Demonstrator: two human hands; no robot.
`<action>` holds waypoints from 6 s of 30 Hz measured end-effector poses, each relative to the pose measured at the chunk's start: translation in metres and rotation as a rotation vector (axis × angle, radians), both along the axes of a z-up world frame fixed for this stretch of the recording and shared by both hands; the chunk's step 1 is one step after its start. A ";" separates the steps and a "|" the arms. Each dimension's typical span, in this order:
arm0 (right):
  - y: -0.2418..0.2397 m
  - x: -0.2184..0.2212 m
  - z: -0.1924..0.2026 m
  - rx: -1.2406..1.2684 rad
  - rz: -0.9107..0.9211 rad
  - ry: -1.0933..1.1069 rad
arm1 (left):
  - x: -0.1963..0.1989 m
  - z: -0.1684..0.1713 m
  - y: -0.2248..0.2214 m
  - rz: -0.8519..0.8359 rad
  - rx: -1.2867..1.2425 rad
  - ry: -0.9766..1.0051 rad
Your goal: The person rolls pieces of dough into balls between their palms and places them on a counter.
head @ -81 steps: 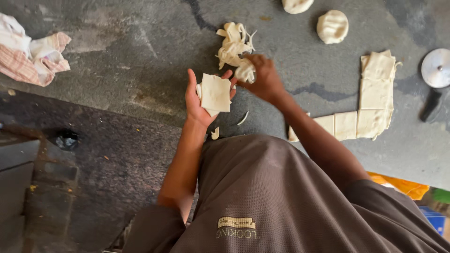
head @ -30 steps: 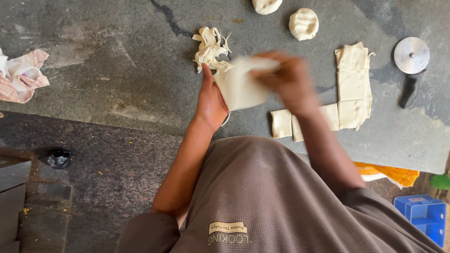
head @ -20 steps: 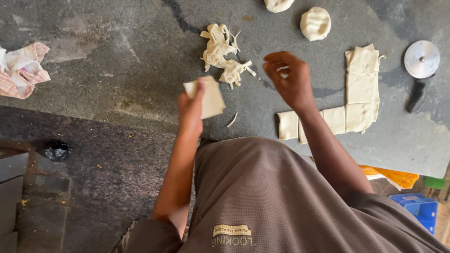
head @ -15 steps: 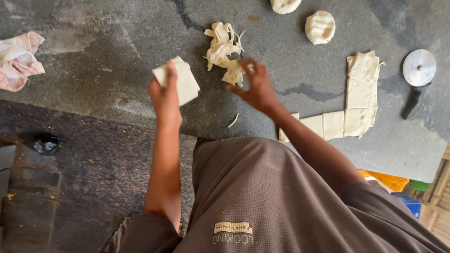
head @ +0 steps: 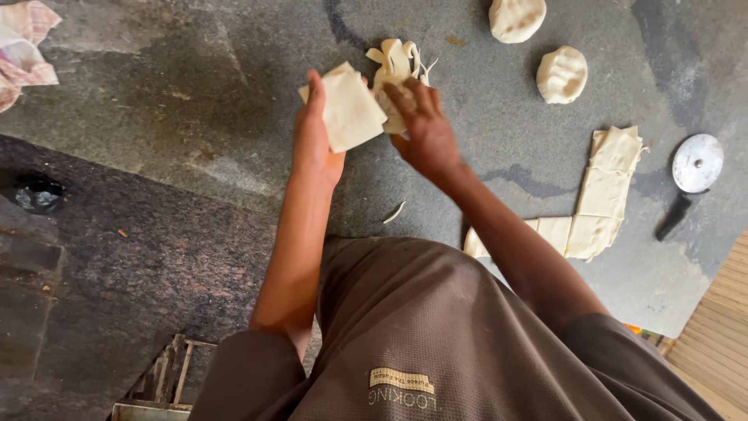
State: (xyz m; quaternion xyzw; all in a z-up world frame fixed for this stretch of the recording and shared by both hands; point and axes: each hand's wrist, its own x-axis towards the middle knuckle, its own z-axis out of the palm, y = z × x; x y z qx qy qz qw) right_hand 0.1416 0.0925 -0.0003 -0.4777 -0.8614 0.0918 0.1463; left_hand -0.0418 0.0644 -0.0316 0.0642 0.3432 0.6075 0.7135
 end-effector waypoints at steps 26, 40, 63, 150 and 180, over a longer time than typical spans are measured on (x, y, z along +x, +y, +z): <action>-0.033 0.142 0.085 -1.066 0.373 0.489 | 0.106 -0.074 0.068 -0.101 0.145 0.338; -0.060 0.184 0.107 -0.309 0.017 0.575 | 0.126 -0.012 0.022 -0.428 0.173 -0.212; -0.108 0.150 0.154 -0.738 -0.091 1.542 | 0.165 -0.035 -0.030 -0.363 -0.162 -0.200; -0.015 0.242 0.107 -0.559 -0.741 1.590 | 0.113 0.044 -0.039 -0.107 0.351 0.852; -0.064 0.081 0.182 0.330 -0.254 0.715 | 0.196 0.154 -0.041 -0.186 0.614 -0.092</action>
